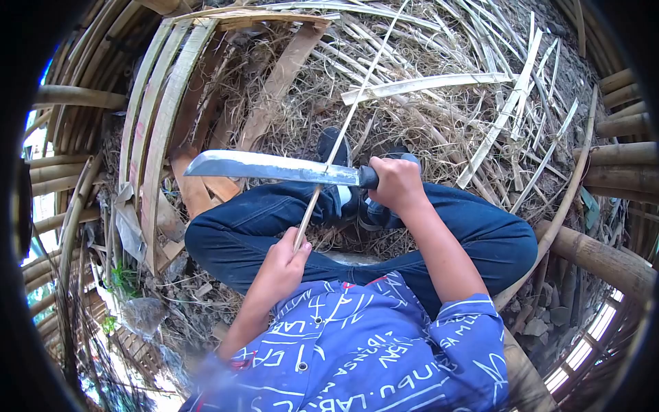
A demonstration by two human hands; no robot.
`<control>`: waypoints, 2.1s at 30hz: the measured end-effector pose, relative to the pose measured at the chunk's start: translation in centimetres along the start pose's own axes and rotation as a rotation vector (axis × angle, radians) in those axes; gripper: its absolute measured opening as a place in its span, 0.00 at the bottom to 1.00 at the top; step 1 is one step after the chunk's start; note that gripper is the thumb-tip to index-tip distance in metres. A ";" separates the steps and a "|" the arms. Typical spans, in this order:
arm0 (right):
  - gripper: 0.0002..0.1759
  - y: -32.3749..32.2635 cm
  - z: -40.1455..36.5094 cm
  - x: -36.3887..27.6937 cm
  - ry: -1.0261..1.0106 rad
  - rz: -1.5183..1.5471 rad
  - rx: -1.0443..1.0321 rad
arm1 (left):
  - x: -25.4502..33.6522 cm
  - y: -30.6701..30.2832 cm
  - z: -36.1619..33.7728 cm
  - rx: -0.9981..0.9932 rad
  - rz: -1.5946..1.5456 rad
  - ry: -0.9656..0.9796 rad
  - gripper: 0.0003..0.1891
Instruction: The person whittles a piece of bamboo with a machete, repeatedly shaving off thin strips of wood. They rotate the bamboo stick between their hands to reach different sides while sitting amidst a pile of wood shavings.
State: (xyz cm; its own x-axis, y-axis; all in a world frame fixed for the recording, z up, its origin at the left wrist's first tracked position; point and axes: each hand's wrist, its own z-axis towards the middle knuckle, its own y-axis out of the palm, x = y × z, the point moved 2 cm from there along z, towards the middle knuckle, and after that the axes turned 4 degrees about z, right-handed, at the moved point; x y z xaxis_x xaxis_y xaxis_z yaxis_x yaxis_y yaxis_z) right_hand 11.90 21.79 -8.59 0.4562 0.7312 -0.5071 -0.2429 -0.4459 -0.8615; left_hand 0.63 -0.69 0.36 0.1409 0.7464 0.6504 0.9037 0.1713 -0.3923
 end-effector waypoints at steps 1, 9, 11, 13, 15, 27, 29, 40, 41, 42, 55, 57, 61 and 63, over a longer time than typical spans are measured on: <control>0.16 0.0 0.0 0.3 0.009 0.009 0.022 | 0.0 0.0 0.0 -0.009 -0.002 -0.025 0.08; 0.15 -0.1 0.5 0.9 -0.021 -0.003 0.012 | 0.2 -0.3 -0.3 -0.003 -0.008 -0.045 0.08; 0.13 -0.3 0.8 2.1 0.069 -0.048 0.018 | 0.2 -0.8 -0.5 -0.014 -0.019 -0.004 0.07; 0.09 -2.3 1.7 4.9 0.394 -0.187 0.003 | -1.8 -1.6 -2.2 -0.028 -0.057 0.011 0.07; 0.15 -3.7 1.5 12.5 0.564 -0.169 0.015 | -2.6 -2.0 -3.2 -0.025 -0.095 0.017 0.06; 0.11 -2.8 -3.4 -2.3 0.139 0.110 -0.029 | -0.9 -0.2 -0.9 -0.053 -0.006 -0.068 0.07; 0.11 -1.3 -4.1 -3.7 0.066 0.144 -0.086 | -1.4 0.0 -0.8 -0.065 -0.017 -0.040 0.07; 0.12 -3.9 2.0 4.8 0.265 -0.181 -0.051 | -0.9 0.1 -2.8 -0.099 -0.135 -0.008 0.06; 0.12 -4.5 2.6 5.0 0.282 -0.201 -0.071 | -0.9 0.1 -2.8 -0.100 -0.127 0.000 0.06; 0.12 -4.5 3.5 6.2 0.283 -0.202 -0.067 | -1.1 0.0 -3.3 -0.100 -0.126 0.004 0.06; 0.15 -4.9 3.4 3.9 0.311 -0.037 -0.049 | -3.5 -1.1 -2.8 -0.108 -0.130 -0.056 0.07; 0.15 -3.4 2.3 2.6 0.258 0.042 -0.102 | -4.3 -1.1 -2.9 -0.134 -0.125 -0.063 0.07; 0.15 -1.6 3.0 3.4 0.178 -0.103 -0.157 | -5.8 -1.6 -4.6 -0.100 -0.075 -0.062 0.08; 0.15 -1.1 3.6 3.9 0.185 -0.108 -0.148 | -6.8 -1.7 -5.6 -0.100 -0.122 -0.034 0.08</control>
State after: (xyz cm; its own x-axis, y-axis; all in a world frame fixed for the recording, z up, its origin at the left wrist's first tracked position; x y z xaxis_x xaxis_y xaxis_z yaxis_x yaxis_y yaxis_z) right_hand 10.92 26.99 -9.68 0.6251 0.6776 -0.3874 -0.0626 -0.4513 -0.8902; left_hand 0.43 -9.67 0.21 0.0154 0.7459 0.6659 0.9493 0.1981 -0.2439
